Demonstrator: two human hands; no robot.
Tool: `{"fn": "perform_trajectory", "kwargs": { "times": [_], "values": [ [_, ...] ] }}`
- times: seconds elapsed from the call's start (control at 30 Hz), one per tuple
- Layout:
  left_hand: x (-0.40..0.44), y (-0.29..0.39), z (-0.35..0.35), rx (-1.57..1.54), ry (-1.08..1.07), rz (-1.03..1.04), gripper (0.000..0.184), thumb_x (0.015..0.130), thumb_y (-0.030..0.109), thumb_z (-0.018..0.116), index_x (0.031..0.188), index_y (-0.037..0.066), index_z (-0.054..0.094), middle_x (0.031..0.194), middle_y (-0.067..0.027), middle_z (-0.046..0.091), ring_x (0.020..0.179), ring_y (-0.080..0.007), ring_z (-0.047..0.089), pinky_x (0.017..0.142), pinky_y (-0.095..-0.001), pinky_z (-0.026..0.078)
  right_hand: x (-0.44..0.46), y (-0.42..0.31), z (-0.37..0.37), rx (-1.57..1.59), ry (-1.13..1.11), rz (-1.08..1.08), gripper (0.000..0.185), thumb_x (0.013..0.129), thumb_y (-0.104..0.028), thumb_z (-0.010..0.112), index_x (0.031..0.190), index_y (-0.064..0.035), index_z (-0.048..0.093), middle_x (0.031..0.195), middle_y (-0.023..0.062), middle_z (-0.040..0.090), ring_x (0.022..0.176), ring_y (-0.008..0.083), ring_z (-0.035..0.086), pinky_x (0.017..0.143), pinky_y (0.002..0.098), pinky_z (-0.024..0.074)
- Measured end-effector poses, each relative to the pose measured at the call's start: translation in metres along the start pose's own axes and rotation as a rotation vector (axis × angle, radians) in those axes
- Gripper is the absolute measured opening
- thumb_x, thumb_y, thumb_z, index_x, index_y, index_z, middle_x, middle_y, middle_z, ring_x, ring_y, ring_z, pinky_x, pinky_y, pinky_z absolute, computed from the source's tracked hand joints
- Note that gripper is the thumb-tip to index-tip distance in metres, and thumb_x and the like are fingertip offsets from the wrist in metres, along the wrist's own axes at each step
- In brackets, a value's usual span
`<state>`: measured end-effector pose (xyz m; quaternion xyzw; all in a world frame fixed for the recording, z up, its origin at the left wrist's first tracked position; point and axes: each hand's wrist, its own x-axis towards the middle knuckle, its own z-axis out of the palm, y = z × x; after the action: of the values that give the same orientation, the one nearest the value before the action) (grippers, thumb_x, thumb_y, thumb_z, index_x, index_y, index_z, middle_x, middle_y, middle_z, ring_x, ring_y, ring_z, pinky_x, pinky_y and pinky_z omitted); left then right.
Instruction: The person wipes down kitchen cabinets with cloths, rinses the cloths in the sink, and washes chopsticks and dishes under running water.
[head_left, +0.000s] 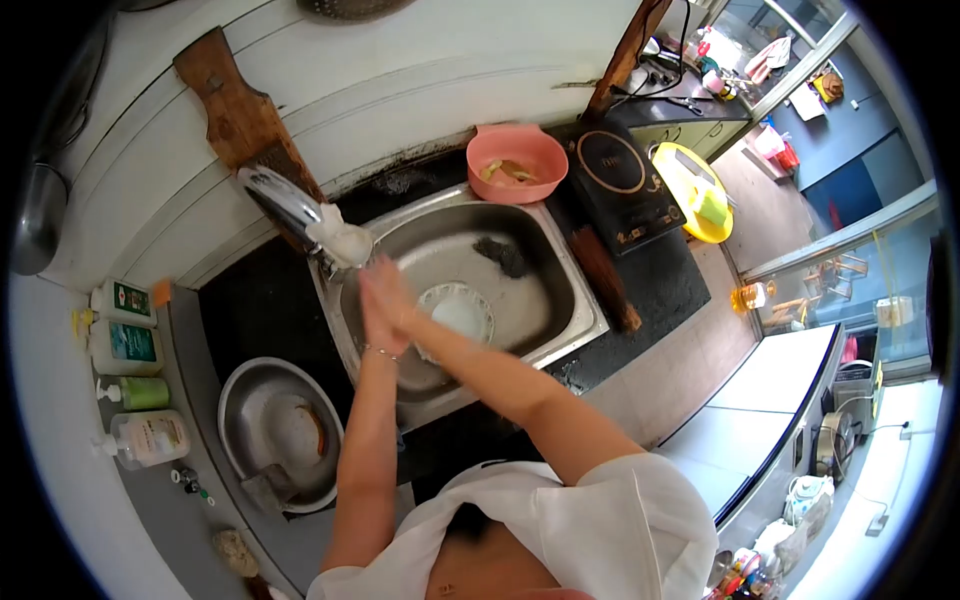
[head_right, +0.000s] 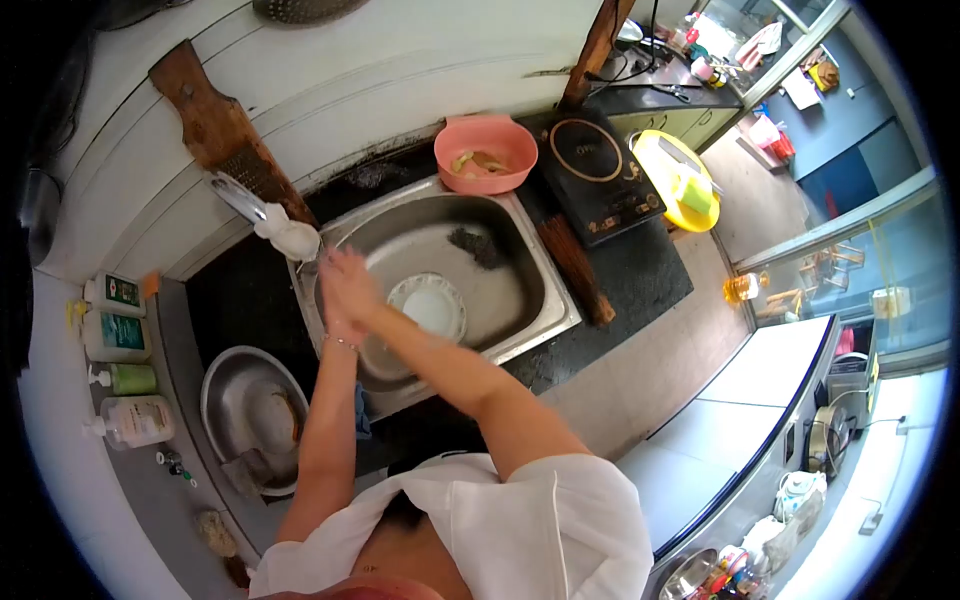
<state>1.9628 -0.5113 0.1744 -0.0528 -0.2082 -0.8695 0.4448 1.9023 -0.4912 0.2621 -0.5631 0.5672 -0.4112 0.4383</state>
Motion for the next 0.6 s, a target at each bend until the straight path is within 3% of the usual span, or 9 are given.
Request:
{"fn": "perform_trajectory", "kwargs": {
  "times": [0.07, 0.1, 0.2, 0.23, 0.33, 0.37, 0.47, 0.5, 0.6],
  "values": [
    [0.004, -0.025, 0.095, 0.314, 0.813, 0.063, 0.042, 0.082, 0.05, 0.037, 0.111, 0.022, 0.046, 0.108, 0.0027, 0.049, 0.1, -0.0169, 0.044, 0.087, -0.0356, 0.034, 0.044, 0.062, 0.0, 0.024, 0.016, -0.115, 0.051, 0.088, -0.039, 0.029, 0.12, 0.0001, 0.038, 0.127, 0.0218, 0.033, 0.121, 0.0342, 0.025, 0.099, 0.0351, 0.0209],
    [0.005, -0.017, 0.096, 0.168, 0.793, 0.053, 0.044, 0.084, 0.051, 0.035, 0.109, 0.016, 0.044, 0.116, 0.0005, 0.043, 0.114, -0.0123, 0.034, 0.094, -0.0293, 0.027, 0.043, 0.078, 0.009, -0.15, -0.105, -0.278, 0.049, 0.087, -0.036, 0.031, 0.122, -0.0016, 0.035, 0.13, 0.0206, 0.028, 0.123, 0.0334, 0.022, 0.099, 0.0399, 0.0206],
    [-0.001, 0.005, 0.039, 0.102, 0.678, 0.332, 0.044, 0.082, 0.051, 0.038, 0.11, 0.018, 0.047, 0.104, 0.005, 0.05, 0.099, -0.017, 0.044, 0.087, -0.0334, 0.033, 0.043, 0.068, -0.005, -0.289, -0.03, -0.234, 0.048, 0.087, -0.033, 0.032, 0.123, -0.0018, 0.034, 0.131, 0.0198, 0.027, 0.123, 0.0336, 0.022, 0.098, 0.043, 0.0201],
    [-0.001, 0.004, 0.032, 0.157, 0.719, 0.32, 0.046, 0.085, 0.045, 0.037, 0.122, 0.019, 0.038, 0.118, 0.003, 0.045, 0.11, -0.0178, 0.039, 0.09, -0.0331, 0.032, 0.041, 0.064, -0.011, -0.336, -0.009, -0.22, 0.048, 0.087, -0.032, 0.032, 0.124, -0.0019, 0.033, 0.131, 0.0195, 0.026, 0.123, 0.0336, 0.022, 0.098, 0.044, 0.02],
    [0.002, -0.031, 0.094, 0.394, 0.632, 0.143, 0.044, 0.087, 0.039, 0.037, 0.126, 0.018, 0.033, 0.122, -0.0006, 0.042, 0.115, -0.0192, 0.035, 0.092, -0.0347, 0.031, 0.03, 0.06, -0.013, -0.454, 0.041, -0.16, 0.047, 0.086, -0.029, 0.033, 0.125, -0.0021, 0.031, 0.133, 0.0187, 0.024, 0.123, 0.0338, 0.021, 0.098, 0.047, 0.0196],
    [0.0, -0.029, 0.091, 0.457, 0.614, 0.167, 0.046, 0.088, 0.037, 0.035, 0.129, 0.016, 0.027, 0.127, -0.0026, 0.038, 0.118, -0.0198, 0.033, 0.093, -0.0345, 0.031, 0.041, 0.097, 0.001, -0.361, -0.017, -0.283, 0.048, 0.086, -0.027, 0.033, 0.127, -0.0019, 0.028, 0.134, 0.0168, 0.021, 0.125, 0.0324, 0.019, 0.097, 0.0512, 0.0174],
    [-0.003, -0.003, 0.057, 0.24, 0.771, 0.065, 0.048, 0.088, 0.041, 0.034, 0.128, 0.015, 0.03, 0.127, -0.0016, 0.037, 0.116, -0.0172, 0.036, 0.094, -0.0334, 0.031, 0.014, 0.085, 0.022, -0.453, 0.071, -0.328, 0.047, 0.087, -0.027, 0.031, 0.127, -0.0025, 0.028, 0.135, 0.0146, 0.021, 0.126, 0.0299, 0.017, 0.098, 0.0494, 0.0162],
    [0.0, -0.005, 0.066, 0.282, 0.693, 0.02, 0.049, 0.086, 0.042, 0.038, 0.127, 0.015, 0.032, 0.127, -0.0012, 0.038, 0.114, -0.0167, 0.039, 0.094, -0.0327, 0.032, 0.006, 0.08, 0.023, -0.488, 0.098, -0.338, 0.047, 0.087, -0.027, 0.031, 0.127, -0.0027, 0.028, 0.136, 0.0139, 0.021, 0.126, 0.0291, 0.017, 0.099, 0.0487, 0.0158],
    [0.003, -0.024, 0.088, 0.317, 0.878, 0.05, 0.047, 0.086, 0.036, 0.045, 0.124, 0.01, 0.035, 0.127, -0.0039, 0.038, 0.116, -0.0173, 0.036, 0.095, -0.0307, 0.031, 0.007, 0.071, -0.013, -0.442, 0.118, -0.237, 0.046, 0.088, -0.027, 0.029, 0.129, -0.0052, 0.025, 0.135, 0.0141, 0.022, 0.126, 0.0283, 0.019, 0.1, 0.0455, 0.0137]
  ]
}}
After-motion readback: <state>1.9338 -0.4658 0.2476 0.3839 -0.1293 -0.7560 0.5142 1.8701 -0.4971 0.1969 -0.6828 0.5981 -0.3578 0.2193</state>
